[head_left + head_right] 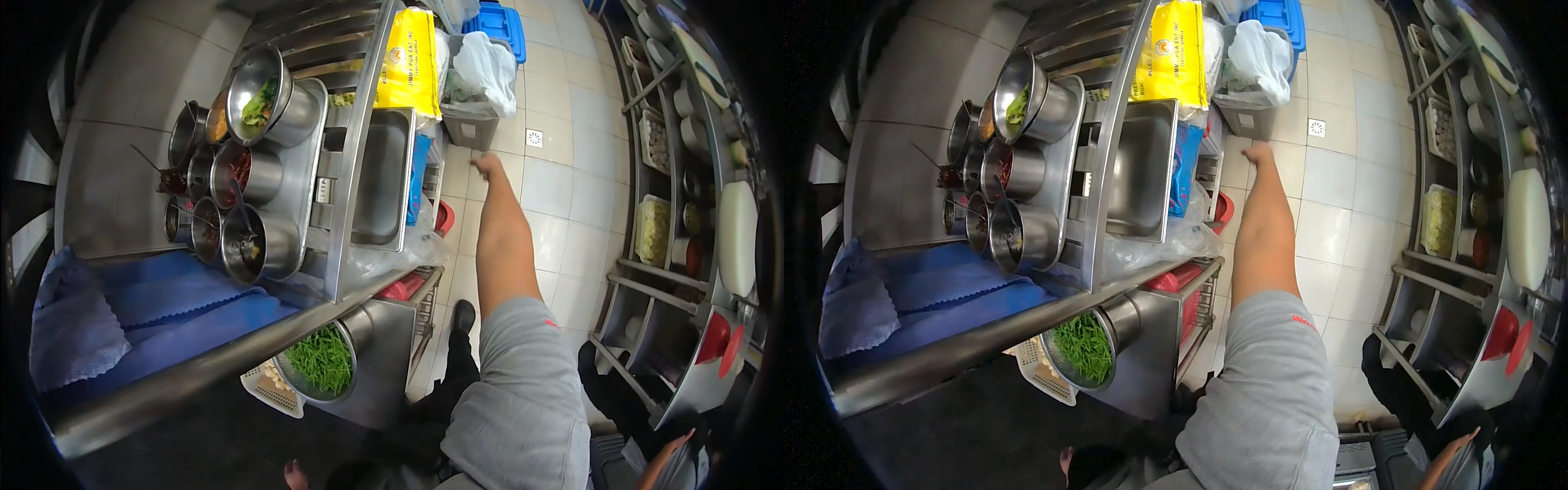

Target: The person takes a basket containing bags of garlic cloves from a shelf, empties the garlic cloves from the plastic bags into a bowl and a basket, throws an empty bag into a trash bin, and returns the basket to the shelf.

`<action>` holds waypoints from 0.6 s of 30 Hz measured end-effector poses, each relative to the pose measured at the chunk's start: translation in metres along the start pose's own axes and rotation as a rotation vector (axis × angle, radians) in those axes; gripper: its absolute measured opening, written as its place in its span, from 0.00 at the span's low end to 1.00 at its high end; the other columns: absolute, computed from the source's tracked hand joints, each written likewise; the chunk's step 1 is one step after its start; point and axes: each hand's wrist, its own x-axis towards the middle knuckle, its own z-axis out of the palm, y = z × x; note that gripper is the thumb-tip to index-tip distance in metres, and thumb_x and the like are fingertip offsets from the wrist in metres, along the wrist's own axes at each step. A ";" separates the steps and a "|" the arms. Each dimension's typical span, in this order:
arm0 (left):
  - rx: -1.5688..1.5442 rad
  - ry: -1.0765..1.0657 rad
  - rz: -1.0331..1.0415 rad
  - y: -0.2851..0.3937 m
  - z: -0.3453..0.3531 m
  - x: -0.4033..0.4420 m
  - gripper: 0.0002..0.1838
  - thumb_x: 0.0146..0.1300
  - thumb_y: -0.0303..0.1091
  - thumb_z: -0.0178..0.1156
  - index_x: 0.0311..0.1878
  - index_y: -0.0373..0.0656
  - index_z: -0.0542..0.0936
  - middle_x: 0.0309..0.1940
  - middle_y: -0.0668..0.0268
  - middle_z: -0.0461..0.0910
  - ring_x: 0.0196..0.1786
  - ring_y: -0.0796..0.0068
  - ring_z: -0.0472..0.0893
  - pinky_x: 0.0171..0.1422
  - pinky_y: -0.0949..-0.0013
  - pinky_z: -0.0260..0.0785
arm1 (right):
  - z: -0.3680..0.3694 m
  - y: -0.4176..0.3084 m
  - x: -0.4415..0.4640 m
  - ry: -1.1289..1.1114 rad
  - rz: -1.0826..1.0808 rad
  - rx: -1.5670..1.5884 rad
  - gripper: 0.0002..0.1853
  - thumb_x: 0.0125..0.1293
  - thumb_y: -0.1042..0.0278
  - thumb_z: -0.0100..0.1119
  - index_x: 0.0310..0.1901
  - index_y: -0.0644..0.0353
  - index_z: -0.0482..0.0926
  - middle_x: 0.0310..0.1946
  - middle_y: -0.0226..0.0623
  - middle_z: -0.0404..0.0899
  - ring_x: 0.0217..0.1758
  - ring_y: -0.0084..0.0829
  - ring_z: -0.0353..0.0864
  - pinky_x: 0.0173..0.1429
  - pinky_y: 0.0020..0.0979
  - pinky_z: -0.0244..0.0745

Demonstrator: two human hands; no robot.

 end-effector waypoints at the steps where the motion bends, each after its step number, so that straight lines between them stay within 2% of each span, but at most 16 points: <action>1: 0.005 -0.024 0.008 -0.001 0.006 0.008 0.24 0.75 0.48 0.58 0.60 0.36 0.78 0.49 0.54 0.80 0.50 0.62 0.80 0.52 0.60 0.72 | 0.036 0.033 -0.003 -0.121 0.147 0.289 0.24 0.67 0.51 0.68 0.47 0.69 0.84 0.33 0.51 0.85 0.28 0.41 0.88 0.19 0.45 0.73; 2: -0.002 -0.045 0.012 0.000 0.011 0.015 0.23 0.75 0.47 0.58 0.59 0.37 0.79 0.46 0.56 0.80 0.47 0.64 0.80 0.48 0.60 0.73 | 0.077 0.076 0.004 -0.133 0.120 0.339 0.19 0.71 0.53 0.63 0.42 0.65 0.83 0.31 0.46 0.84 0.27 0.38 0.87 0.20 0.41 0.71; 3: -0.033 -0.065 0.012 0.001 0.017 0.024 0.21 0.75 0.47 0.58 0.58 0.38 0.80 0.44 0.57 0.80 0.45 0.66 0.81 0.45 0.61 0.74 | 0.100 0.102 -0.017 -0.117 0.045 0.188 0.16 0.72 0.54 0.61 0.38 0.62 0.82 0.29 0.42 0.84 0.29 0.34 0.87 0.22 0.37 0.72; 4: -0.108 -0.100 0.000 0.002 0.024 0.034 0.20 0.75 0.47 0.58 0.57 0.39 0.80 0.41 0.59 0.81 0.42 0.69 0.82 0.41 0.61 0.75 | 0.136 0.128 -0.051 0.016 -0.001 0.306 0.19 0.73 0.50 0.58 0.34 0.59 0.81 0.25 0.40 0.83 0.28 0.33 0.86 0.25 0.38 0.73; 5: -0.258 -0.151 -0.024 0.002 0.032 0.046 0.19 0.75 0.49 0.58 0.54 0.43 0.79 0.36 0.63 0.78 0.37 0.71 0.79 0.37 0.64 0.72 | 0.136 0.126 -0.113 -0.011 -0.054 0.060 0.21 0.72 0.47 0.57 0.33 0.58 0.82 0.23 0.40 0.83 0.26 0.33 0.84 0.29 0.40 0.76; 6: -0.410 -0.199 -0.056 -0.005 0.039 0.062 0.18 0.75 0.51 0.59 0.51 0.46 0.78 0.31 0.68 0.76 0.32 0.74 0.77 0.33 0.67 0.70 | 0.205 0.190 -0.108 0.018 -0.117 0.103 0.20 0.71 0.48 0.57 0.31 0.58 0.82 0.24 0.42 0.83 0.23 0.36 0.82 0.30 0.42 0.76; 7: -0.556 -0.244 -0.096 -0.014 0.047 0.079 0.17 0.75 0.53 0.59 0.49 0.49 0.76 0.26 0.72 0.74 0.26 0.77 0.75 0.29 0.70 0.68 | 0.224 0.209 -0.156 -0.070 -0.098 -0.022 0.16 0.67 0.53 0.59 0.33 0.57 0.85 0.30 0.44 0.86 0.29 0.38 0.85 0.37 0.43 0.80; 8: -0.636 -0.251 -0.076 -0.013 0.055 0.089 0.20 0.73 0.57 0.59 0.48 0.49 0.77 0.27 0.72 0.75 0.27 0.76 0.75 0.29 0.72 0.67 | 0.240 0.233 -0.206 -0.105 -0.504 -0.660 0.12 0.64 0.56 0.60 0.36 0.54 0.87 0.37 0.43 0.88 0.40 0.40 0.87 0.46 0.43 0.82; 9: -0.794 -0.372 -0.061 -0.014 0.061 0.105 0.27 0.71 0.64 0.59 0.54 0.48 0.77 0.38 0.69 0.78 0.35 0.74 0.78 0.34 0.70 0.70 | 0.263 0.258 -0.250 -0.228 -0.498 -0.586 0.11 0.66 0.58 0.60 0.38 0.55 0.87 0.37 0.42 0.88 0.39 0.41 0.87 0.43 0.45 0.81; 10: -0.822 -0.405 -0.074 0.005 0.065 0.102 0.37 0.70 0.68 0.57 0.65 0.44 0.75 0.52 0.63 0.78 0.45 0.69 0.80 0.42 0.66 0.73 | 0.285 0.285 -0.291 -0.391 -0.299 -0.370 0.10 0.67 0.60 0.60 0.40 0.55 0.86 0.37 0.42 0.87 0.39 0.43 0.87 0.39 0.47 0.81; 11: -0.853 -0.370 -0.080 0.029 0.067 0.095 0.46 0.69 0.72 0.54 0.75 0.42 0.67 0.65 0.57 0.74 0.55 0.63 0.80 0.53 0.61 0.75 | 0.305 0.311 -0.338 -0.508 0.128 0.019 0.09 0.68 0.62 0.60 0.42 0.55 0.86 0.37 0.41 0.86 0.38 0.44 0.87 0.35 0.49 0.81; 12: -0.896 -0.450 -0.063 0.039 0.067 0.102 0.50 0.69 0.74 0.52 0.78 0.40 0.63 0.74 0.52 0.66 0.64 0.57 0.77 0.64 0.56 0.71 | 0.317 0.332 -0.382 -0.567 0.436 0.192 0.09 0.70 0.63 0.60 0.44 0.56 0.85 0.37 0.40 0.85 0.38 0.46 0.86 0.32 0.52 0.80; 13: -0.940 -0.494 -0.053 0.041 0.073 0.116 0.52 0.69 0.75 0.50 0.80 0.39 0.59 0.75 0.51 0.64 0.67 0.55 0.75 0.69 0.53 0.67 | 0.330 0.359 -0.420 -0.643 0.587 0.186 0.08 0.71 0.65 0.60 0.46 0.56 0.85 0.37 0.39 0.84 0.37 0.47 0.86 0.28 0.54 0.80; 14: -0.993 -0.530 -0.042 0.048 0.078 0.124 0.53 0.69 0.75 0.50 0.80 0.37 0.58 0.75 0.51 0.65 0.66 0.55 0.74 0.69 0.53 0.67 | 0.328 0.369 -0.441 -0.916 0.464 -0.154 0.11 0.73 0.64 0.57 0.48 0.58 0.85 0.37 0.42 0.85 0.32 0.46 0.85 0.32 0.50 0.81; 15: -1.009 -0.523 -0.066 0.055 0.082 0.129 0.52 0.69 0.75 0.50 0.79 0.37 0.60 0.75 0.52 0.65 0.67 0.56 0.74 0.69 0.53 0.67 | 0.324 0.380 -0.465 -0.922 0.442 -0.196 0.11 0.73 0.64 0.57 0.48 0.58 0.85 0.37 0.42 0.85 0.32 0.46 0.85 0.32 0.50 0.81; 18: -1.025 -0.637 0.003 0.078 0.092 0.144 0.47 0.69 0.73 0.51 0.75 0.42 0.66 0.71 0.55 0.70 0.65 0.58 0.74 0.68 0.54 0.68 | 0.320 0.395 -0.507 -1.083 0.672 0.123 0.15 0.75 0.62 0.50 0.55 0.61 0.79 0.45 0.39 0.84 0.37 0.37 0.85 0.40 0.40 0.84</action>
